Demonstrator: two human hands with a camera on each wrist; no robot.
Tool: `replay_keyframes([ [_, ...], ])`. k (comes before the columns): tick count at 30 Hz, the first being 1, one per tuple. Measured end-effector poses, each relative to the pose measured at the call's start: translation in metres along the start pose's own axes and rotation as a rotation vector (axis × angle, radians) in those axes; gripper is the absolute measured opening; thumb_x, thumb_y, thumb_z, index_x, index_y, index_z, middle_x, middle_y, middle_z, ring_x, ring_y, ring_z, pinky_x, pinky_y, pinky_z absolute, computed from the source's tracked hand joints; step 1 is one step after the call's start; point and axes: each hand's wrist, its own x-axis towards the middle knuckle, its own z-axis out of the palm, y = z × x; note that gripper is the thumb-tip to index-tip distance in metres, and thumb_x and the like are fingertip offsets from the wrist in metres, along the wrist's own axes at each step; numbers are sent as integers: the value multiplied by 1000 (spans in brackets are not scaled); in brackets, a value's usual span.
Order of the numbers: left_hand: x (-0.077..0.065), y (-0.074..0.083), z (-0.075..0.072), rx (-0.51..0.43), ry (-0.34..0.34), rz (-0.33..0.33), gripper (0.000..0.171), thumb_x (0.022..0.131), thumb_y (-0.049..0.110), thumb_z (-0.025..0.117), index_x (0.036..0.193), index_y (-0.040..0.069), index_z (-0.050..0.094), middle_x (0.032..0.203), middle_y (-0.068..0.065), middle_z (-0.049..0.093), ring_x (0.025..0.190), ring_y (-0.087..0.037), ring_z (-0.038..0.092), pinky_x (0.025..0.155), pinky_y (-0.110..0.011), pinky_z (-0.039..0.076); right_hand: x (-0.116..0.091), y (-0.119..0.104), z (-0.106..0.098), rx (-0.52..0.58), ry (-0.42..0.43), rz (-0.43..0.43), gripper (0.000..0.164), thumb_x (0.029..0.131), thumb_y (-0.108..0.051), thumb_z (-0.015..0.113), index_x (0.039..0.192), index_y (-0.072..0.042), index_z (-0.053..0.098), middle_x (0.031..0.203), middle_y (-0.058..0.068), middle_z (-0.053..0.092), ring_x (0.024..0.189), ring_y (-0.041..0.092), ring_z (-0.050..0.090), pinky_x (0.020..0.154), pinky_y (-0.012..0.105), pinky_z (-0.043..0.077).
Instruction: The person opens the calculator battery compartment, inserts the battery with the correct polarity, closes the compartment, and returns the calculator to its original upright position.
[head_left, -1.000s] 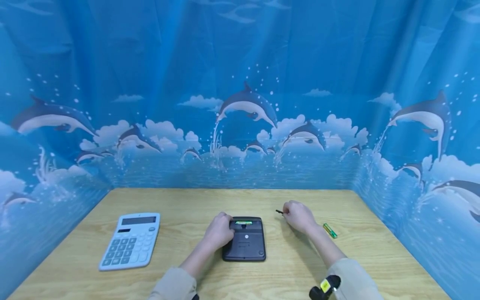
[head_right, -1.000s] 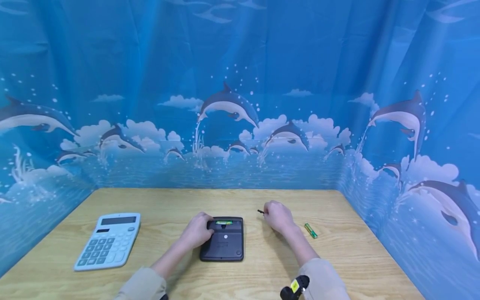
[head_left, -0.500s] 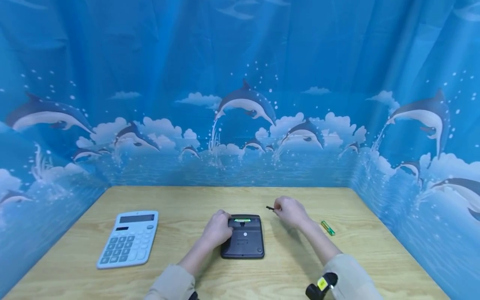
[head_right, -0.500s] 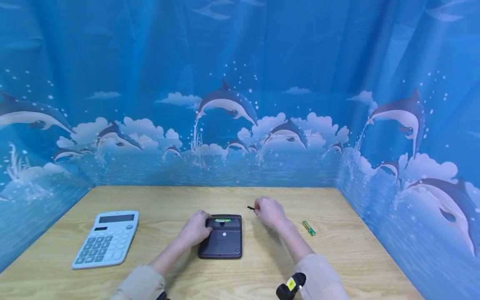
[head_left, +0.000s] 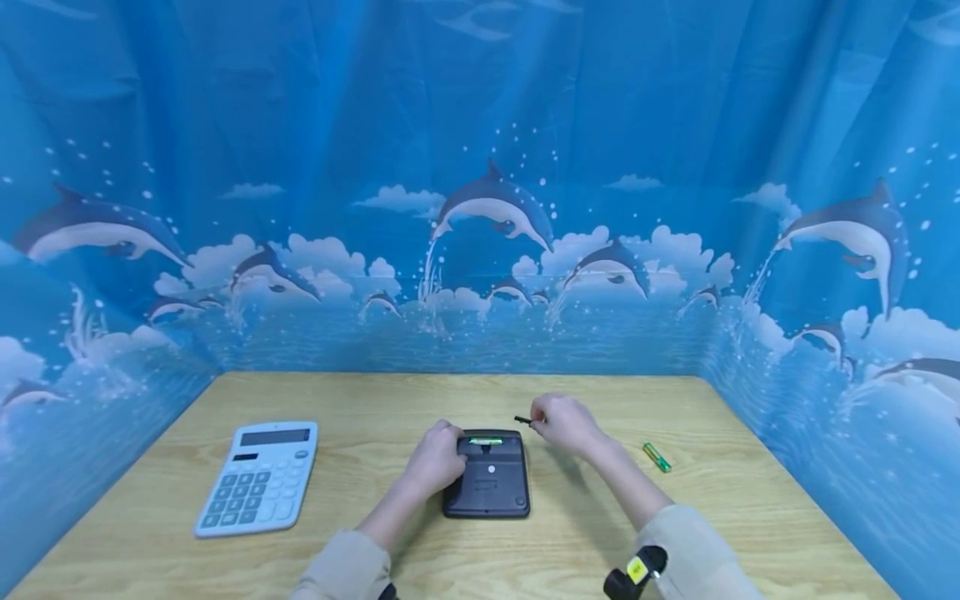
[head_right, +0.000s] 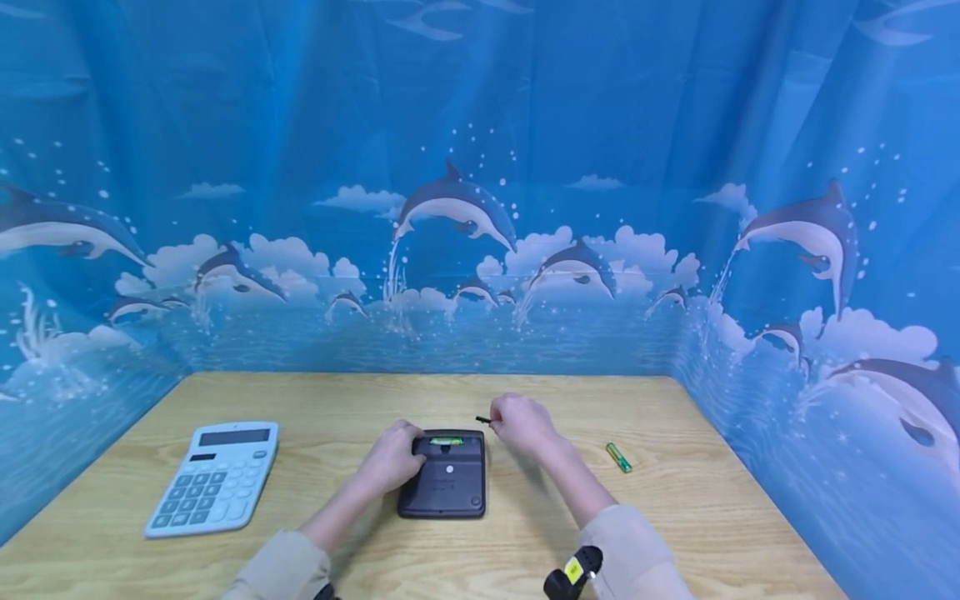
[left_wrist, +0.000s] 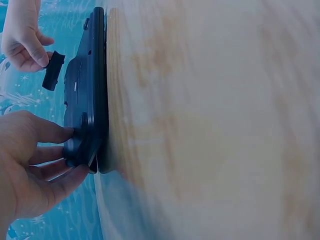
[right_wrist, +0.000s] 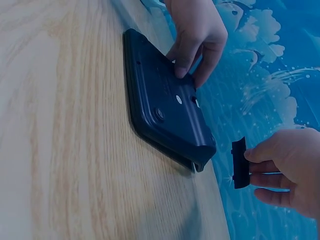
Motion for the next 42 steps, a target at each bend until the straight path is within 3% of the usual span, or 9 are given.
replay_keyframes([
  [23,-1,-2,0,-22,5,21,30,73,-1,66,102,-7,65,94,-13,56,86,-24,57,80,-38,52,5,-26,5,-10,9,-146,9,77,-7,69,74,-13,63,76,-3,61,71,14,58,63,29,50],
  [30,-1,-2,0,-35,-2,10,31,72,-1,67,102,-8,64,94,-14,56,86,-24,57,82,-38,51,9,-35,9,-42,-11,-157,14,78,-11,69,71,-17,60,72,-6,58,66,11,55,58,28,47],
  [42,-3,-4,-4,-17,19,65,26,70,0,68,94,-8,64,89,-12,55,80,-23,56,75,-37,52,13,-49,21,-119,-6,-226,13,80,-13,69,72,-17,61,74,-6,57,67,11,55,54,25,45],
])
